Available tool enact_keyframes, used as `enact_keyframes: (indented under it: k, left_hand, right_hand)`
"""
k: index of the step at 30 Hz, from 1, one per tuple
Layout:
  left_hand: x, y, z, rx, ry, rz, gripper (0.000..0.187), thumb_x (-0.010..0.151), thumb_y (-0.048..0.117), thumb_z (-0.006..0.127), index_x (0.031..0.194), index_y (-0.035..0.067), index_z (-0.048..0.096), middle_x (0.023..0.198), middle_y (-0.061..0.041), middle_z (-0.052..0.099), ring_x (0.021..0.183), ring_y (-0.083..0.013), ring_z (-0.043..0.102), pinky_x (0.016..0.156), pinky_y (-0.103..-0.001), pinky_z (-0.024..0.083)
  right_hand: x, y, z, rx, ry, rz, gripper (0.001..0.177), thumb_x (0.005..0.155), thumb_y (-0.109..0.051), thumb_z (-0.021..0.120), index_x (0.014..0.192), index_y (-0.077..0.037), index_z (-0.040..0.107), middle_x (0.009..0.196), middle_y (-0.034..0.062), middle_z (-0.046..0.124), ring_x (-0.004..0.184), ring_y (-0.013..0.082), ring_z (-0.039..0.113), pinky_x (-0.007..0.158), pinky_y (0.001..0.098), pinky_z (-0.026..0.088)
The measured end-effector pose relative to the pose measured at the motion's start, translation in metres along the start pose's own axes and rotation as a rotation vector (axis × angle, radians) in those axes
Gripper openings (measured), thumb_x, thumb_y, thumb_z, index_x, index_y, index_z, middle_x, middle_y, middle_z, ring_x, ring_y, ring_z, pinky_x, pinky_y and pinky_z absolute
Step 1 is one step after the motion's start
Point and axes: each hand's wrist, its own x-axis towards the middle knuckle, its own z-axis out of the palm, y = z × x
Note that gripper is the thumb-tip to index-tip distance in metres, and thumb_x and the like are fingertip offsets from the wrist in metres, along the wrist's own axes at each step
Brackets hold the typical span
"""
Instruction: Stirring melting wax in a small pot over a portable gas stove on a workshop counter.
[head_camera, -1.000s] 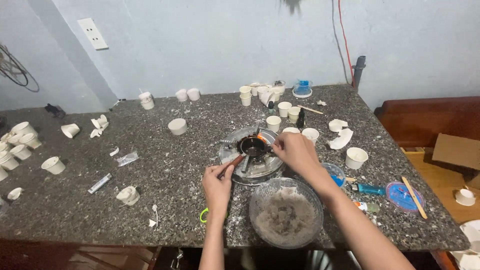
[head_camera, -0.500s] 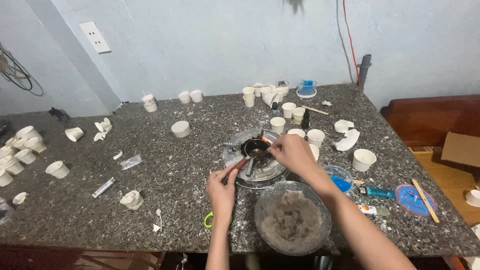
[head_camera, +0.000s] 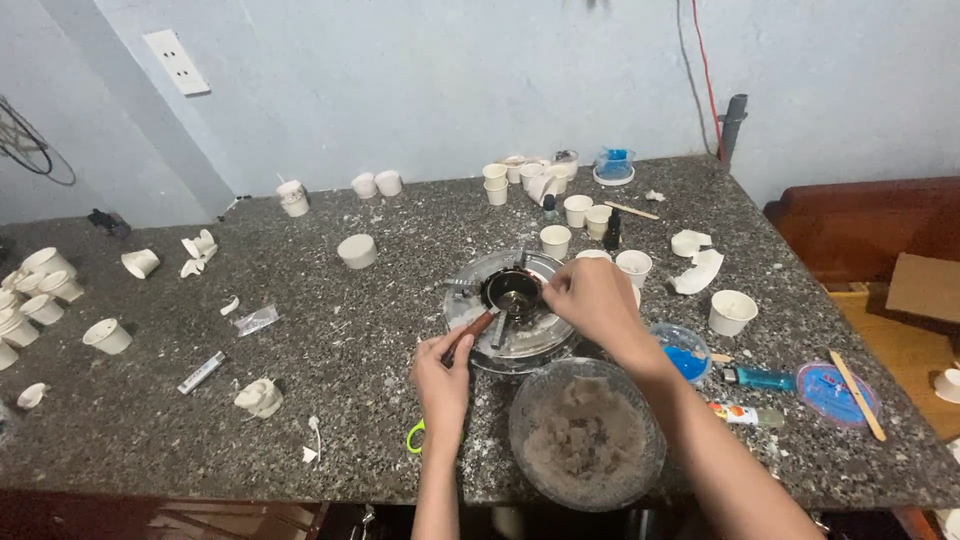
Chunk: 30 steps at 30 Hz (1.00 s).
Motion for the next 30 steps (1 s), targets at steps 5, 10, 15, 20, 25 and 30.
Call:
enact_keyframes:
  k: [5, 10, 15, 20, 25, 30]
  left_hand:
    - [-0.002, -0.005, 0.006, 0.017, 0.025, 0.038, 0.025, 0.090, 0.027, 0.075, 0.113, 0.017, 0.080, 0.106, -0.012, 0.065, 0.106, -0.0350, 0.066, 0.086, -0.039, 0.055]
    - [0.002, -0.012, 0.005, 0.009, 0.049, 0.074, 0.025, 0.089, 0.024, 0.075, 0.112, 0.015, 0.080, 0.105, -0.015, 0.065, 0.105, -0.0386, 0.066, 0.086, -0.041, 0.055]
    - [-0.005, 0.002, 0.003, -0.037, 0.014, 0.005, 0.035, 0.091, 0.026, 0.069, 0.123, 0.013, 0.073, 0.112, -0.004, 0.062, 0.111, -0.0199, 0.061, 0.106, -0.040, 0.051]
    - [-0.009, 0.009, 0.001, -0.022, 0.026, -0.001, 0.033, 0.091, 0.025, 0.070, 0.122, 0.016, 0.074, 0.110, -0.002, 0.062, 0.105, -0.0186, 0.062, 0.099, -0.038, 0.055]
    - [-0.009, 0.016, -0.002, -0.059, 0.000, -0.068, 0.032, 0.092, 0.021, 0.069, 0.123, 0.015, 0.073, 0.114, -0.003, 0.063, 0.112, -0.0186, 0.061, 0.107, -0.035, 0.051]
    - [-0.008, 0.017, -0.003, -0.034, -0.023, -0.062, 0.032, 0.092, 0.021, 0.070, 0.122, 0.013, 0.074, 0.112, -0.003, 0.065, 0.106, -0.0190, 0.062, 0.100, -0.034, 0.053]
  right_hand:
    - [-0.002, 0.003, -0.001, 0.022, 0.054, -0.023, 0.020, 0.083, -0.025, 0.067, 0.085, -0.016, 0.085, 0.077, 0.0105, 0.078, 0.080, 0.0435, 0.074, 0.073, 0.0510, 0.057]
    - [-0.026, -0.012, -0.022, 0.046, 0.074, -0.070, 0.018, 0.085, -0.023, 0.068, 0.090, -0.018, 0.085, 0.080, 0.0093, 0.079, 0.081, 0.0424, 0.074, 0.075, 0.0517, 0.057]
    - [-0.073, -0.013, -0.058, 0.079, -0.292, 0.150, 0.074, 0.088, -0.049, 0.069, 0.155, -0.033, 0.044, 0.071, -0.0116, 0.067, 0.055, 0.0027, 0.053, 0.048, 0.0189, 0.037]
    - [-0.171, 0.088, -0.042, 0.205, 0.142, 0.154, 0.037, 0.085, -0.029, 0.077, 0.121, -0.025, 0.078, 0.067, -0.0047, 0.079, 0.044, 0.0078, 0.056, 0.044, 0.0201, 0.047]
    - [-0.249, 0.114, -0.061, 0.268, 0.531, 0.478, 0.014, 0.100, -0.006, 0.074, 0.109, -0.004, 0.084, 0.099, 0.0053, 0.079, 0.091, 0.0081, 0.060, 0.096, 0.0214, 0.045]
    - [-0.248, 0.144, -0.060, 0.310, 0.578, 0.436, 0.020, 0.107, -0.007, 0.068, 0.124, -0.005, 0.078, 0.095, 0.0113, 0.076, 0.082, 0.0139, 0.059, 0.085, 0.0253, 0.043]
